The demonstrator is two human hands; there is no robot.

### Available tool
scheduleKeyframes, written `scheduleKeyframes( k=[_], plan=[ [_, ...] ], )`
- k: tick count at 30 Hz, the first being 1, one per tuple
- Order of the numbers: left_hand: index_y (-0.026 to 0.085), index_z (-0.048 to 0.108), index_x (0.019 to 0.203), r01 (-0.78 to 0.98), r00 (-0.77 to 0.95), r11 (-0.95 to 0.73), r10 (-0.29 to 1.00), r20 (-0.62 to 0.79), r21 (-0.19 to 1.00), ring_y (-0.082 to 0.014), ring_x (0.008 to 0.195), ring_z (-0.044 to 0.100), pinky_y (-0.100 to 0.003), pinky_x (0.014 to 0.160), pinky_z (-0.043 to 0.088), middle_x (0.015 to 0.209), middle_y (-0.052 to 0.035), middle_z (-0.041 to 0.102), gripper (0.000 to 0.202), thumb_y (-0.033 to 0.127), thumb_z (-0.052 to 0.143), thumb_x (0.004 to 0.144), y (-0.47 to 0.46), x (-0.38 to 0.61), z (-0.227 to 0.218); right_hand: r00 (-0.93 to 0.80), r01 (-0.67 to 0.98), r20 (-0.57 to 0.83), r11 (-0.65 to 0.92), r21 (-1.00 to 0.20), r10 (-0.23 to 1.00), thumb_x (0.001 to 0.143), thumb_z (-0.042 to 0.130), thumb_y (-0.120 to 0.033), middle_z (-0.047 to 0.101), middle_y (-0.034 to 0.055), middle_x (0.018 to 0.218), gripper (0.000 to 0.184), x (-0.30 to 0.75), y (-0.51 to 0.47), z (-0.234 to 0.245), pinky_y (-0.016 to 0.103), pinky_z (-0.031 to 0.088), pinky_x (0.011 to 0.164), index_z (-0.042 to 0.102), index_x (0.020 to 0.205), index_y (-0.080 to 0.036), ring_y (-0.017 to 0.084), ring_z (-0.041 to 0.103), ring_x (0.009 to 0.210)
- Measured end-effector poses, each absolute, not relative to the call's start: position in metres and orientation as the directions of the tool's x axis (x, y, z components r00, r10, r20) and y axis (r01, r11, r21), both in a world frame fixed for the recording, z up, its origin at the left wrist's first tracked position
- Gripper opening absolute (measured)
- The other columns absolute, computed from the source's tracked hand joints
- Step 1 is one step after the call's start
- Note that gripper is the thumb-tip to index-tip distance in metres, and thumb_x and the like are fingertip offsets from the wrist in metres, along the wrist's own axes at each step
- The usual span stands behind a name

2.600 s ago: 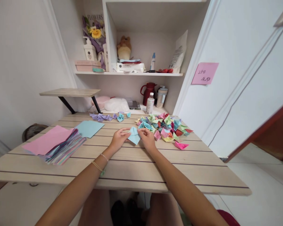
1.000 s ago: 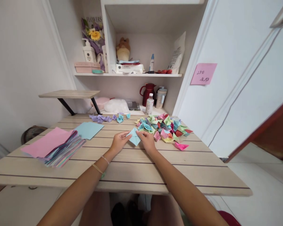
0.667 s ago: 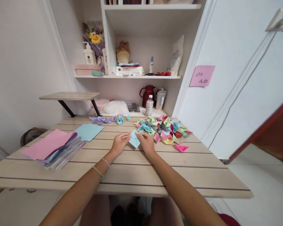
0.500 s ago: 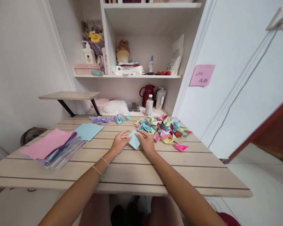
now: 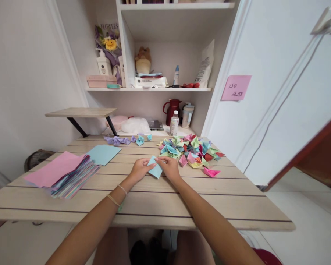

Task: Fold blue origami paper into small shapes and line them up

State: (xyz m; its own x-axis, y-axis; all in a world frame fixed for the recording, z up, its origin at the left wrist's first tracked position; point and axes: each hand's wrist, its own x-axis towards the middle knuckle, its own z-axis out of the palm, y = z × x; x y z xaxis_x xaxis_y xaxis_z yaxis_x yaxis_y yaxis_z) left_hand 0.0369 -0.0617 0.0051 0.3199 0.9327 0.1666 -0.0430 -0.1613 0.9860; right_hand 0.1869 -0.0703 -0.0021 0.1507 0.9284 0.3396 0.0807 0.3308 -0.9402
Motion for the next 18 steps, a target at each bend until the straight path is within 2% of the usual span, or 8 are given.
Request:
scheduleKeyframes(
  k=[4,7,10,15,18],
  plan=[
    [0.010,0.063,0.082,-0.015,0.282,-0.200,0.939,0.196,0.980,-0.0175,0.065,0.062,-0.026,0.059,0.048,0.078,-0.0092,0.068,0.031,0.031,0.070,0.060,-0.059,0.035,0.004,0.046,0.010,0.326,0.326,-0.945,0.944,0.061,0.067,-0.040,0.069,0.0052,0.076,0.032,0.187,-0.071,-0.002,0.028,0.047,0.060,0.068,0.082,-0.015,0.019,0.061,0.068],
    [0.010,0.063,0.083,-0.006,0.238,-0.248,0.941,0.242,0.969,-0.0177,0.068,0.062,-0.026,0.061,0.048,0.078,-0.0088,0.068,0.031,0.030,0.070,0.060,-0.057,0.033,0.003,-0.067,-0.106,0.303,0.295,-0.950,0.951,0.054,0.072,-0.036,0.068,0.0055,0.086,0.042,0.186,-0.072,-0.002,0.030,0.048,0.067,0.065,0.091,-0.016,0.019,0.061,0.075],
    [0.010,0.063,0.084,-0.041,0.239,-0.258,0.936,0.260,0.965,-0.0188,0.071,0.063,-0.027,0.064,0.048,0.080,-0.0095,0.068,0.034,0.030,0.071,0.058,-0.055,0.033,0.004,-0.066,-0.180,0.235,0.220,-0.959,0.970,0.051,0.074,-0.034,0.068,0.0056,0.083,0.046,0.186,-0.071,-0.003,0.030,0.048,0.068,0.064,0.092,-0.015,0.019,0.062,0.074],
    [0.009,0.059,0.096,-0.096,0.263,-0.123,0.954,0.144,0.988,-0.0192,0.066,0.064,-0.029,0.060,0.049,0.080,-0.0118,0.069,0.046,0.030,0.073,0.057,-0.055,0.033,0.009,-0.014,-0.232,0.161,0.154,-0.961,0.987,0.051,0.074,-0.031,0.068,0.0031,0.071,0.044,0.192,-0.067,0.000,0.028,0.047,0.061,0.064,0.091,-0.015,0.017,0.061,0.064],
    [0.010,0.056,0.104,-0.100,0.295,-0.037,0.953,0.065,0.994,-0.0189,0.067,0.065,-0.028,0.060,0.050,0.080,-0.0114,0.069,0.053,0.027,0.074,0.057,-0.056,0.031,0.012,-0.003,-0.209,0.152,0.148,-0.967,0.988,0.056,0.071,-0.036,0.067,0.0033,0.069,0.035,0.196,-0.065,0.002,0.027,0.047,0.057,0.065,0.083,-0.015,0.016,0.060,0.062]
  ],
)
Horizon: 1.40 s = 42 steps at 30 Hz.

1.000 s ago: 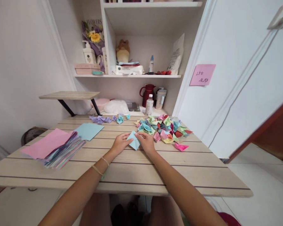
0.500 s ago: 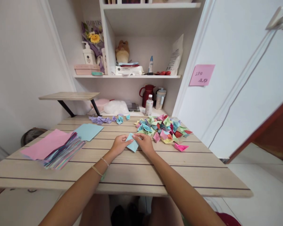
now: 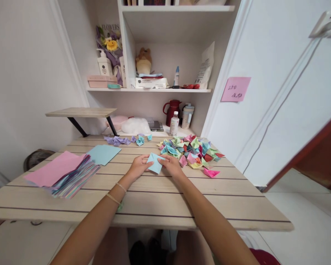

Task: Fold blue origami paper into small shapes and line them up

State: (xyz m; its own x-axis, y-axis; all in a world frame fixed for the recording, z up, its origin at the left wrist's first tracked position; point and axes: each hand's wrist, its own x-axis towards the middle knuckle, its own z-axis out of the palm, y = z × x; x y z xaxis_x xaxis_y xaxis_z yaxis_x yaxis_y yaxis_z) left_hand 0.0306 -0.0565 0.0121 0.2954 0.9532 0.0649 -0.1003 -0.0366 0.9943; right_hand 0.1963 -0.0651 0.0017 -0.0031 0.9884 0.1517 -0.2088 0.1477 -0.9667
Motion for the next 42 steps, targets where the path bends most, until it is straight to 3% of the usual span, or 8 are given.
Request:
scheduleKeyframes(
  k=[8,14,18,21,26,32,38,42],
  plan=[
    [0.013,0.051,0.113,-0.235,0.443,0.126,0.896,-0.010,0.964,-0.0195,0.080,0.064,-0.031,0.075,0.049,0.090,-0.0130,0.068,0.054,0.016,0.070,0.063,-0.059,0.027,0.016,-0.010,-0.202,0.159,0.154,-0.967,0.987,0.063,0.065,-0.043,0.066,0.0037,0.073,0.040,0.205,-0.062,0.004,0.031,0.049,0.060,0.063,0.094,-0.017,0.018,0.061,0.064],
    [0.013,0.059,0.097,-0.274,0.275,0.068,0.961,0.011,0.959,-0.0173,0.078,0.064,-0.031,0.077,0.048,0.089,-0.0103,0.067,0.034,0.018,0.068,0.065,-0.054,0.027,0.010,0.058,-0.200,0.166,0.174,-0.964,0.985,0.063,0.065,-0.045,0.065,0.0021,0.075,0.056,0.201,-0.064,0.007,0.030,0.050,0.061,0.050,0.112,-0.022,0.018,0.062,0.070],
    [0.015,0.059,0.092,-0.400,0.207,0.039,0.977,0.049,0.916,-0.0175,0.083,0.062,-0.032,0.081,0.046,0.092,-0.0079,0.066,0.026,0.022,0.065,0.067,-0.052,0.025,0.010,0.015,-0.129,0.180,0.181,-0.975,0.983,0.056,0.071,-0.043,0.062,0.0027,0.084,0.056,0.190,-0.073,0.006,0.024,0.047,0.054,0.052,0.104,-0.021,0.014,0.059,0.064],
    [0.016,0.058,0.095,-0.435,0.266,0.044,0.961,0.082,0.899,-0.0174,0.089,0.060,-0.031,0.082,0.045,0.096,-0.0072,0.065,0.026,0.024,0.062,0.070,-0.056,0.029,0.013,-0.066,-0.063,0.229,0.225,-0.972,0.971,0.055,0.072,-0.040,0.061,0.0005,0.072,0.044,0.182,-0.078,0.004,0.022,0.044,0.051,0.058,0.089,-0.017,0.010,0.053,0.056],
    [0.017,0.058,0.098,-0.371,0.384,0.041,0.916,0.113,0.928,-0.0165,0.091,0.058,-0.028,0.083,0.043,0.098,-0.0066,0.064,0.031,0.025,0.065,0.068,-0.065,0.038,0.013,-0.041,-0.139,0.209,0.202,-0.970,0.977,0.060,0.066,-0.042,0.061,0.0006,0.062,0.032,0.179,-0.079,0.005,0.023,0.043,0.048,0.060,0.078,-0.016,0.013,0.055,0.055],
    [0.013,0.062,0.084,-0.166,0.324,-0.045,0.941,0.098,0.985,-0.0113,0.067,0.058,-0.021,0.063,0.043,0.076,-0.0033,0.064,0.031,0.028,0.072,0.058,-0.062,0.035,0.012,0.027,-0.227,0.183,0.184,-0.956,0.983,0.057,0.067,-0.038,0.063,0.0010,0.068,0.032,0.186,-0.076,0.009,0.025,0.044,0.050,0.059,0.081,-0.017,0.015,0.057,0.059],
    [0.012,0.061,0.094,-0.086,0.173,-0.227,0.955,0.239,0.970,-0.0050,0.031,0.036,-0.017,0.034,0.024,0.036,0.0071,0.041,0.045,0.049,0.052,0.072,-0.058,0.023,0.021,0.123,0.194,0.413,0.386,-0.902,0.902,0.062,0.059,-0.029,0.051,-0.0024,0.055,0.012,0.197,-0.073,0.011,0.025,0.037,0.053,0.059,0.065,-0.017,0.012,0.046,0.053],
    [0.013,0.053,0.111,-0.010,0.226,-0.243,0.944,0.239,0.970,-0.0066,0.028,0.041,-0.016,0.031,0.028,0.038,0.0053,0.051,0.054,0.044,0.060,0.067,-0.061,0.024,0.023,0.066,0.529,0.593,0.475,-0.703,0.803,0.061,0.056,-0.022,0.052,-0.0004,0.063,0.009,0.201,-0.076,0.015,0.025,0.035,0.056,0.063,0.067,-0.019,0.013,0.046,0.058]
  ],
)
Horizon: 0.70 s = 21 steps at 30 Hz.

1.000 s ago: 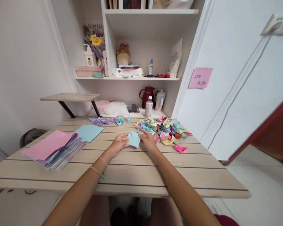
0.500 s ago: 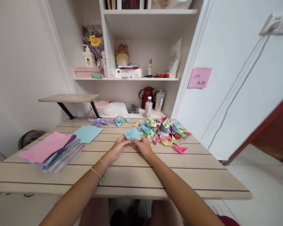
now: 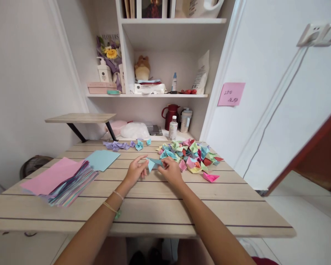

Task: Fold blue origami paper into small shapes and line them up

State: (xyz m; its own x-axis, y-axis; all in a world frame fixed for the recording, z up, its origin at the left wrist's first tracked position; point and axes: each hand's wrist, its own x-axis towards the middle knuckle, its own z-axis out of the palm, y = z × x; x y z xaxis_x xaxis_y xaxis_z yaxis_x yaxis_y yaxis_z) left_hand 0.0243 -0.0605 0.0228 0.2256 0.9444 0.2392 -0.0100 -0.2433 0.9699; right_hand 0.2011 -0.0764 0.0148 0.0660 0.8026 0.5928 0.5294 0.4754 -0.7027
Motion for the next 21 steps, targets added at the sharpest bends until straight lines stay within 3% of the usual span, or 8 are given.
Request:
scheduleKeyframes(
  k=[3,5,8,10,14,18,21],
  plan=[
    [0.012,0.054,0.103,-0.035,0.271,-0.203,0.941,0.204,0.979,-0.0094,0.032,0.050,-0.017,0.034,0.036,0.047,0.0014,0.059,0.048,0.040,0.064,0.066,-0.0612,0.0280,0.0198,0.050,0.598,0.620,0.473,-0.647,0.783,0.062,0.058,-0.024,0.054,0.0004,0.065,0.015,0.2022,-0.0790,0.0171,0.025,0.034,0.054,0.066,0.074,-0.021,0.013,0.046,0.057],
    [0.011,0.055,0.090,-0.101,0.257,-0.163,0.949,0.184,0.981,-0.0126,0.044,0.059,-0.021,0.043,0.045,0.055,-0.0025,0.064,0.038,0.036,0.066,0.064,-0.0606,0.0295,0.0183,0.062,0.560,0.591,0.462,-0.688,0.804,0.064,0.059,-0.029,0.052,-0.0011,0.054,0.014,0.2027,-0.0794,0.0179,0.025,0.034,0.051,0.066,0.074,-0.021,0.013,0.045,0.051],
    [0.011,0.055,0.084,-0.234,0.249,-0.108,0.954,0.167,0.966,-0.0171,0.067,0.065,-0.028,0.065,0.052,0.074,-0.0088,0.068,0.032,0.031,0.069,0.063,-0.0596,0.0291,0.0186,0.034,0.306,0.440,0.410,-0.859,0.897,0.068,0.058,-0.039,0.051,-0.0034,0.043,0.024,0.2022,-0.0784,0.0182,0.025,0.036,0.044,0.065,0.080,-0.020,0.012,0.045,0.038],
    [0.011,0.055,0.085,-0.291,0.264,-0.073,0.952,0.153,0.954,-0.0184,0.074,0.065,-0.029,0.071,0.051,0.081,-0.0107,0.068,0.033,0.030,0.070,0.063,-0.0596,0.0282,0.0200,-0.036,0.067,0.337,0.339,-0.939,0.941,0.066,0.059,-0.046,0.058,-0.0012,0.049,0.034,0.2011,-0.0774,0.0184,0.026,0.041,0.042,0.063,0.087,-0.019,0.013,0.051,0.039],
    [0.011,0.056,0.089,-0.309,0.282,-0.045,0.950,0.137,0.950,-0.0193,0.074,0.066,-0.030,0.070,0.051,0.082,-0.0113,0.069,0.035,0.030,0.070,0.063,-0.0612,0.0273,0.0222,-0.063,-0.191,0.277,0.261,-0.946,0.959,0.056,0.068,-0.050,0.066,0.0046,0.066,0.042,0.1998,-0.0747,0.0192,0.033,0.051,0.056,0.063,0.082,-0.017,0.020,0.063,0.056],
    [0.011,0.058,0.089,-0.300,0.240,-0.109,0.953,0.186,0.948,-0.0183,0.073,0.066,-0.030,0.072,0.050,0.080,-0.0103,0.069,0.033,0.029,0.070,0.063,-0.0604,0.0264,0.0222,-0.023,-0.241,0.289,0.275,-0.931,0.957,0.053,0.072,-0.045,0.068,0.0058,0.069,0.039,0.2018,-0.0728,0.0192,0.037,0.051,0.067,0.064,0.080,-0.017,0.022,0.064,0.065],
    [0.012,0.060,0.084,-0.277,0.210,-0.138,0.957,0.201,0.951,-0.0178,0.070,0.065,-0.030,0.072,0.050,0.075,-0.0083,0.070,0.030,0.030,0.071,0.062,-0.0577,0.0253,0.0213,-0.104,-0.217,0.335,0.307,-0.927,0.936,0.053,0.073,-0.040,0.069,0.0047,0.075,0.037,0.2040,-0.0739,0.0199,0.037,0.050,0.073,0.066,0.083,-0.019,0.021,0.064,0.071]
  ],
)
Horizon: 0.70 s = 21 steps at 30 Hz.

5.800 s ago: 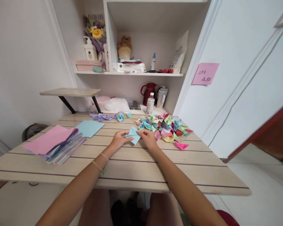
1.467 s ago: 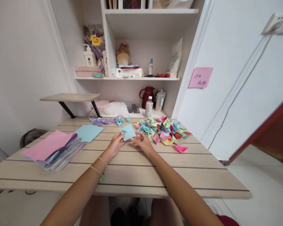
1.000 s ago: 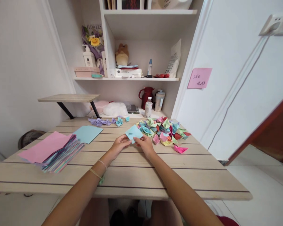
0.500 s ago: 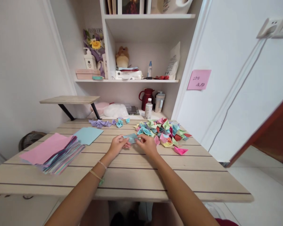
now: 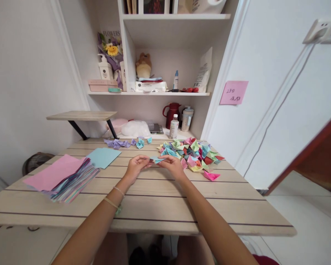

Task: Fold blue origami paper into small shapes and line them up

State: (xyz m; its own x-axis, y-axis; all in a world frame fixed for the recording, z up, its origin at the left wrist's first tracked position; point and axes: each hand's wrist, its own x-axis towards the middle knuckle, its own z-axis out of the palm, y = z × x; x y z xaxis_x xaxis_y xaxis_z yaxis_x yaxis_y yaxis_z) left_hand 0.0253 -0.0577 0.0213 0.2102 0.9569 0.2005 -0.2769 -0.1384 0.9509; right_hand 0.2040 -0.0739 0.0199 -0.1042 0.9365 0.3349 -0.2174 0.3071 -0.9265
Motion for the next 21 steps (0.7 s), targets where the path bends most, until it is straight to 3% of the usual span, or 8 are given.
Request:
scheduleKeyframes(
  k=[6,11,16,21],
  plan=[
    [0.011,0.065,0.076,-0.184,0.214,-0.195,0.949,0.233,0.963,-0.0190,0.066,0.065,-0.032,0.071,0.050,0.070,-0.0074,0.069,0.032,0.029,0.075,0.053,-0.055,0.024,0.020,-0.131,-0.098,0.351,0.340,-0.935,0.927,0.054,0.073,-0.038,0.069,0.0033,0.077,0.028,0.207,-0.076,0.023,0.035,0.048,0.075,0.069,0.074,-0.020,0.021,0.063,0.076],
    [0.011,0.063,0.071,-0.178,0.212,-0.191,0.951,0.227,0.965,-0.0205,0.071,0.065,-0.033,0.075,0.049,0.070,-0.0089,0.069,0.028,0.035,0.070,0.060,-0.054,0.024,0.019,-0.048,-0.181,0.292,0.280,-0.943,0.955,0.053,0.072,-0.045,0.068,0.0036,0.069,0.033,0.205,-0.072,0.019,0.036,0.050,0.071,0.067,0.072,-0.018,0.022,0.063,0.069],
    [0.011,0.058,0.081,-0.182,0.275,-0.157,0.940,0.204,0.971,-0.0202,0.067,0.066,-0.033,0.068,0.051,0.069,-0.0072,0.068,0.033,0.032,0.072,0.059,-0.055,0.027,0.015,0.021,-0.131,0.265,0.265,-0.955,0.964,0.056,0.071,-0.045,0.064,0.0027,0.059,0.029,0.205,-0.065,0.012,0.032,0.048,0.064,0.062,0.058,-0.017,0.019,0.061,0.062],
    [0.011,0.054,0.084,-0.201,0.306,-0.112,0.937,0.171,0.973,-0.0192,0.069,0.065,-0.034,0.069,0.052,0.074,-0.0080,0.068,0.037,0.028,0.073,0.057,-0.057,0.031,0.013,0.010,-0.024,0.257,0.258,-0.966,0.966,0.053,0.072,-0.044,0.063,0.0021,0.056,0.031,0.205,-0.065,0.009,0.028,0.045,0.057,0.060,0.058,-0.016,0.017,0.060,0.057]
  ],
)
